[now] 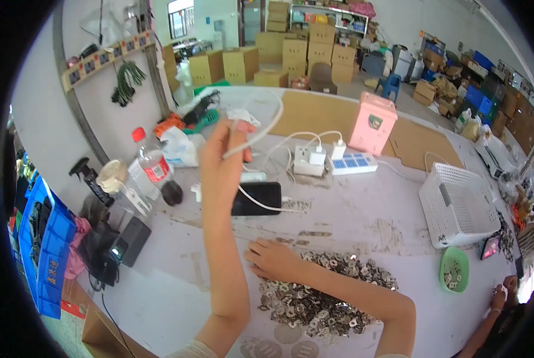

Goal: The person sorts a pile of small metal parts by hand, placing them into a sorting tray.

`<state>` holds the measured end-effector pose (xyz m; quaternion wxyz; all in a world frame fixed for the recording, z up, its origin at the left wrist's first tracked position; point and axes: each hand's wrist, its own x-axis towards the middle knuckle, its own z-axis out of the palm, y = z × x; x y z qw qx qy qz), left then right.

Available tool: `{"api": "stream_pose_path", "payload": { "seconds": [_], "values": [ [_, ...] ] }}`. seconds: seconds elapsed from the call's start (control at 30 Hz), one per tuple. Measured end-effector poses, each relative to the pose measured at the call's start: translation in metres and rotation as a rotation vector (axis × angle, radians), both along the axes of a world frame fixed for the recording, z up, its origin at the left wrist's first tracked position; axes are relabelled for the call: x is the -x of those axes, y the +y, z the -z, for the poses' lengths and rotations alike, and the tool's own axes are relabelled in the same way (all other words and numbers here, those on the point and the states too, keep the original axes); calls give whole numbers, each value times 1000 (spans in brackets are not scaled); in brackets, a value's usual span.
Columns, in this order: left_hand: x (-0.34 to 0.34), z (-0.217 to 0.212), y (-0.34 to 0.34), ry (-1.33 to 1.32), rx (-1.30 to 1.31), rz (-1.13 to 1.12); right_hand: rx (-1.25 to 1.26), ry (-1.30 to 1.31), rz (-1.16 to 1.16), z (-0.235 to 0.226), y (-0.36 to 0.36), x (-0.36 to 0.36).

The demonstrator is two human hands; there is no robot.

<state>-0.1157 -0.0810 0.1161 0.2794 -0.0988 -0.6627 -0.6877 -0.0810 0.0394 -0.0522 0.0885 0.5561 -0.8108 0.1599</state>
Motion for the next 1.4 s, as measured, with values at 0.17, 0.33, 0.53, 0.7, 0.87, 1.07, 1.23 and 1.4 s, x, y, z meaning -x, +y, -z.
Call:
{"api": "stream_pose_path", "payload": {
  "seconds": [0.17, 0.33, 0.53, 0.7, 0.87, 1.07, 1.23, 1.4],
  "values": [
    [-7, -4, -1, -30, 33, 15, -143, -63, -27, -8, 20, -22],
    [4, 2, 18, 9, 171, -17, -267, -92, 38, -33, 43, -22],
    [15, -5, 35, 249, 11, -46, 67, -144, 106, -21, 73, 4],
    [13, -12, 32, 202, -5, -25, -52, -506, 41, -40, 82, 0],
    [4, -12, 35, 135, -42, -20, 166, -358, 127, -27, 97, 19],
    [2, -8, 31, 66, 4, -44, 111, -567, 118, -43, 110, -5],
    [7, -6, 38, 95, 29, -53, 218, -441, 379, -52, 158, -2],
    [2, -11, 47, 88, -11, -68, 72, -508, 568, -33, 182, -14]
  ]
}}
